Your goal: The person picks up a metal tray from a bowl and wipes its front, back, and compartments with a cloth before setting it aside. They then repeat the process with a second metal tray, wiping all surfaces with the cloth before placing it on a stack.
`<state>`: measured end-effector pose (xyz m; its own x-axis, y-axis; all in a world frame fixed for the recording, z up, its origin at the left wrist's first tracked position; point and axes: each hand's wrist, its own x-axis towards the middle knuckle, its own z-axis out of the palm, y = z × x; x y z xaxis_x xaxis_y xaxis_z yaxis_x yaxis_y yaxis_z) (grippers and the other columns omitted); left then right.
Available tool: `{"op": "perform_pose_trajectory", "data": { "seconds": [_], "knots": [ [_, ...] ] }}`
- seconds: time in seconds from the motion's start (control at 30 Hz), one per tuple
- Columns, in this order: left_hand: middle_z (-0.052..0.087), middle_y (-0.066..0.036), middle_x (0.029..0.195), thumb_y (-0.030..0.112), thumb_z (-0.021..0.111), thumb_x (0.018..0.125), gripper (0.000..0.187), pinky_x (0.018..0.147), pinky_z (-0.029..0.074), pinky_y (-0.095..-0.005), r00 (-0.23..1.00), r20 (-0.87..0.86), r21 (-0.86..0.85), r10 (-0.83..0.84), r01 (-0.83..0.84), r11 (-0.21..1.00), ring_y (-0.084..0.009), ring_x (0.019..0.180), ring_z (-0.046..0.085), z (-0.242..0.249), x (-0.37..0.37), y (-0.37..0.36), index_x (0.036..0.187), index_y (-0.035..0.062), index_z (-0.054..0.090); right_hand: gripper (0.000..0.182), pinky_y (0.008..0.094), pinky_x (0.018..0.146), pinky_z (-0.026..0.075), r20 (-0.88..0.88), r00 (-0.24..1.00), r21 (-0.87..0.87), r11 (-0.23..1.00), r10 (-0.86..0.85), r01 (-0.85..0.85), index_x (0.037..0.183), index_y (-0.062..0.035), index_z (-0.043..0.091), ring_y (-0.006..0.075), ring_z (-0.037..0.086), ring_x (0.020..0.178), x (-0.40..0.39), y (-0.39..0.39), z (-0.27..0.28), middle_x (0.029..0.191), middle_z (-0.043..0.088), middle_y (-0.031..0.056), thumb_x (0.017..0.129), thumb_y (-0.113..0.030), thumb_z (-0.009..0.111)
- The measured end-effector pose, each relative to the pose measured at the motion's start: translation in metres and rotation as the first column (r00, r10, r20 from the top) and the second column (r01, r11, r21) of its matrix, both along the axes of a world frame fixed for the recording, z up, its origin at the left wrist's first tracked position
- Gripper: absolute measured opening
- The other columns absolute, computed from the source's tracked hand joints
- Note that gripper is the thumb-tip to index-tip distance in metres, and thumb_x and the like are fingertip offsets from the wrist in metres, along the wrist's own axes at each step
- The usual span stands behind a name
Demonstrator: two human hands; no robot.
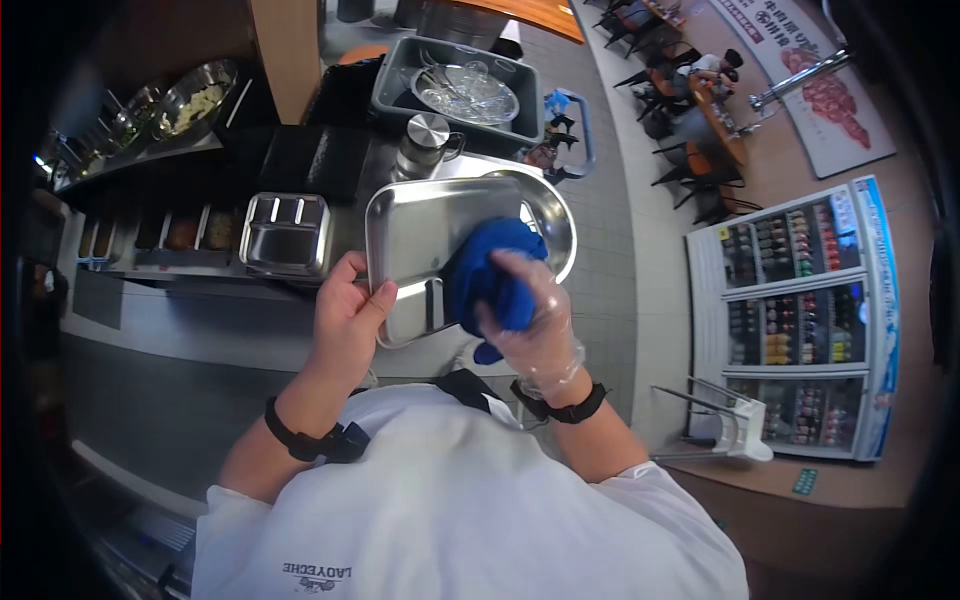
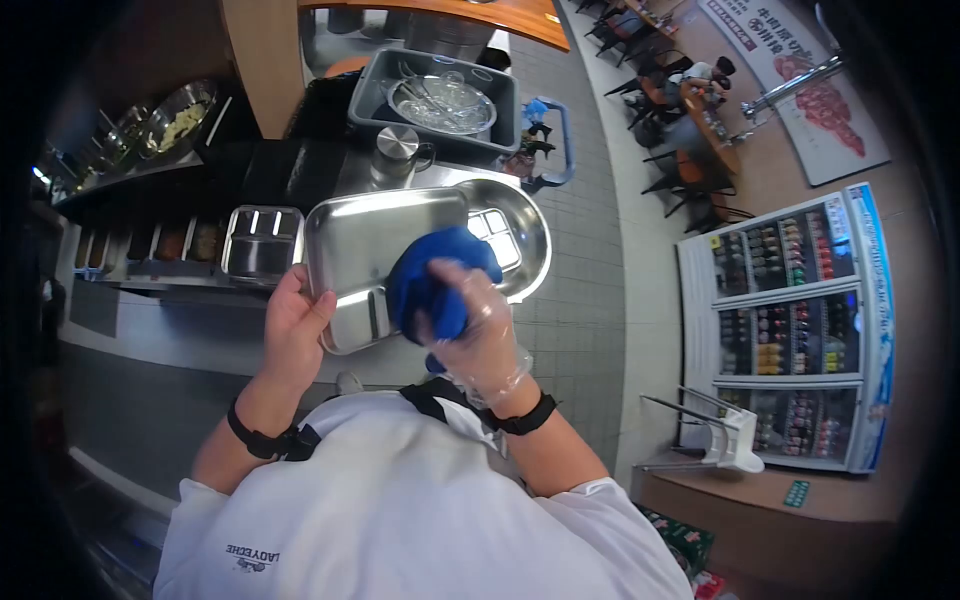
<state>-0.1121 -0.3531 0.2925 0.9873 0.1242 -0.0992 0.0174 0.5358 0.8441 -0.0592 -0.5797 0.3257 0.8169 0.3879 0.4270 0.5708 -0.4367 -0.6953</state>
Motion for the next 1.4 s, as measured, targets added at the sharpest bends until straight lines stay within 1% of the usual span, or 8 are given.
{"op": "perform_pose_trajectory", "data": {
  "seconds": [0.23,0.47,0.63,0.83,1.1,1.17,1.3,1.4],
  "knots": [
    [0.07,-0.007,0.097,0.006,0.06,0.103,0.021,0.077,0.052,-0.0229,0.992,-0.025,-0.233,-0.127,0.118,0.965,-0.0091,0.082,0.065,-0.005,-0.011,0.0,0.12,0.0039,0.049,0.075,0.0404,0.096,0.051,-0.076,0.973,-0.09,0.97,0.219,-0.226,0.139,-0.007,0.056,0.0344,0.064,0.108,-0.056,0.03,0.035,0.117,0.063,0.0152,0.07,-0.006,0.086],
    [0.066,-0.004,0.101,0.007,0.062,0.102,0.024,0.084,0.051,-0.0247,0.987,0.043,-0.268,-0.155,0.161,0.95,-0.0086,0.089,0.063,-0.01,-0.013,-0.018,0.122,0.0047,0.048,0.076,0.0349,0.102,0.046,-0.109,0.974,0.123,0.97,-0.199,0.212,0.137,-0.0089,0.056,0.0211,0.057,0.114,-0.056,-0.04,0.014,0.122,0.058,0.0069,0.068,-0.006,0.087],
    [0.066,-0.004,0.102,0.006,0.062,0.102,0.023,0.084,0.052,-0.0255,0.973,0.029,-0.201,-0.228,0.229,0.952,-0.0089,0.089,0.063,-0.01,-0.011,-0.065,0.121,0.0047,0.048,0.079,0.0307,0.106,0.042,-0.384,0.922,0.611,0.736,-0.046,0.291,0.142,-0.0108,0.051,0.0151,0.048,0.12,-0.056,-0.093,-0.021,0.123,0.052,0.0032,0.073,-0.011,0.089],
    [0.064,-0.007,0.122,0.011,0.06,0.103,0.032,0.103,0.049,-0.0333,0.913,-0.048,-0.189,-0.405,0.39,0.901,-0.0154,0.114,0.062,-0.008,-0.004,-0.114,0.131,0.0018,0.051,0.081,0.032,0.108,0.044,-0.56,0.823,0.686,0.61,0.096,0.396,0.144,-0.0081,0.048,0.0159,0.053,0.122,-0.076,-0.159,-0.01,0.128,0.055,0.0053,0.074,-0.012,0.089],
    [0.066,-0.008,0.121,0.027,0.057,0.107,0.031,0.096,0.054,-0.037,0.976,-0.098,-0.117,-0.194,0.183,0.976,-0.0197,0.111,0.066,0.036,-0.001,-0.196,0.128,0.004,0.057,0.057,0.0366,0.098,0.051,-0.405,0.91,0.601,0.724,-0.089,0.339,0.127,-0.0038,0.062,0.0218,0.062,0.11,-0.048,-0.196,-0.008,0.115,0.063,0.0079,0.074,-0.006,0.082],
    [0.066,-0.013,0.127,0.028,0.059,0.106,0.041,0.098,0.054,-0.0371,0.985,-0.088,-0.059,-0.152,0.147,0.987,-0.0203,0.114,0.066,0.043,0.001,-0.196,0.133,-0.0032,0.056,0.057,0.0389,0.089,0.051,0.091,0.926,0.142,0.925,-0.367,0.353,0.123,-0.0024,0.064,0.0289,0.063,0.097,-0.04,-0.191,0.003,0.103,0.063,0.0134,0.068,-0.001,0.078],
    [0.072,-0.012,0.109,0.031,0.06,0.105,0.035,0.086,0.056,-0.0334,0.987,-0.158,0.06,-0.017,0.027,0.998,-0.0199,0.097,0.07,0.063,-0.006,-0.189,0.117,-0.0014,0.066,0.059,0.0431,0.084,0.051,0.216,0.964,0.124,0.974,0.158,-0.188,0.121,-0.0016,0.065,0.0334,0.061,0.092,-0.059,-0.145,0.013,0.095,0.06,0.0138,0.063,-0.002,0.077],
    [0.073,-0.012,0.106,0.03,0.06,0.105,0.033,0.086,0.056,-0.0347,0.992,-0.12,-0.015,-0.033,0.031,0.999,-0.0216,0.095,0.071,0.055,-0.017,-0.163,0.111,-0.0013,0.068,0.049,0.0443,0.084,0.053,0.281,0.944,0.194,0.953,0.175,-0.234,0.113,-0.0009,0.066,0.0352,0.061,0.093,-0.066,-0.113,0.027,0.096,0.061,0.015,0.067,-0.01,0.077]
  ]
}}
